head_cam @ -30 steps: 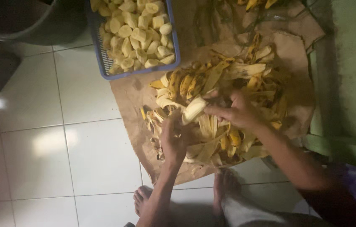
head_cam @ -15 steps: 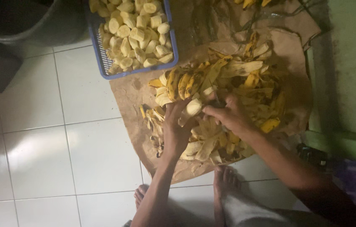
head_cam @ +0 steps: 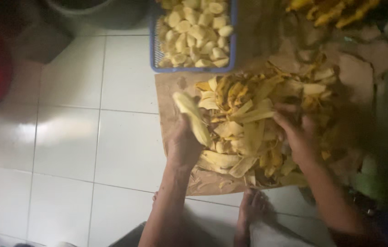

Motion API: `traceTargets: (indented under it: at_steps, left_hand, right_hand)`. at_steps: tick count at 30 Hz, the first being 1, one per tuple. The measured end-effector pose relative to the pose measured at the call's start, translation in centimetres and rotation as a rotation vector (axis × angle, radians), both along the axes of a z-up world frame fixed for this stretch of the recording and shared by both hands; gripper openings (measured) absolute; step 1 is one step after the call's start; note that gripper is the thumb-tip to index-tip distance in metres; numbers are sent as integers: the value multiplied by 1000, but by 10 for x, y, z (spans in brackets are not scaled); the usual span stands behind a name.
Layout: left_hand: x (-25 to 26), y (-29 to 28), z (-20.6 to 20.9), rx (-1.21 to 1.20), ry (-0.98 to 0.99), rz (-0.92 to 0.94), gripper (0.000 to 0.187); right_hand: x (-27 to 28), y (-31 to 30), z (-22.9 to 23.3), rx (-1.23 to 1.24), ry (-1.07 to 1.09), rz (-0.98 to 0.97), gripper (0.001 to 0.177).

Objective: The person peels bananas by hand, removes the skins, and places the peeled fruit into a blue plastic basket while standing over a pile of discarded peels on a piece of paper on the floor.

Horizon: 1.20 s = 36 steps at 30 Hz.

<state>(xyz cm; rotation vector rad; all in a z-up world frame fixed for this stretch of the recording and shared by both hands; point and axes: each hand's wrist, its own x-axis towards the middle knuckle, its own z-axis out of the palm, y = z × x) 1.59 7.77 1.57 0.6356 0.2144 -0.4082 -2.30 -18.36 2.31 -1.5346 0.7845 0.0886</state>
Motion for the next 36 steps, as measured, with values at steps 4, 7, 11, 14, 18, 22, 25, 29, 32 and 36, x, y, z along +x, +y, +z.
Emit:
traceTargets:
  at_steps: [4,7,11,14,18,22,25,29,32,36]
  left_hand:
    - [-4,-20,1,-116,88,-99,50]
    - [-12,-33,9,11,115,-179,49]
    - [-27,-49,20,240,22,-385,46]
    - [-35,-53,23,412,-277,-433,48]
    - [-25,-46,15,323,-147,-650,45]
    - [-26,-46,2,-97,149,-614,46]
    - [-30,-46,-10,-187,233,-556,46]
    - [-34,-51,-23,-319,267,-523,52]
    - [-36,-57,-20,-64,208,-510,46]
    - [-36,-72,-8,299,71,-455,53]
  right_hand:
    - [-28,0,2,-18,6,58,57]
    - [-48,12,5,89,-91,166,56]
    - [-45,23,8,-8,-411,391,47]
    - [-47,17,9,32,-325,417,24]
    - [-60,-9,-5,435,-157,288,17]
    - [-56,-56,-17,559,-290,152,15]
    - [-56,-69,-13,-450,-79,224,34]
    - [-67,-54,-32,-606,76,331,70]
    - [-87,-41,-38,-256,271,230,57]
    - [-97,-7,-40,33,-70,212,58]
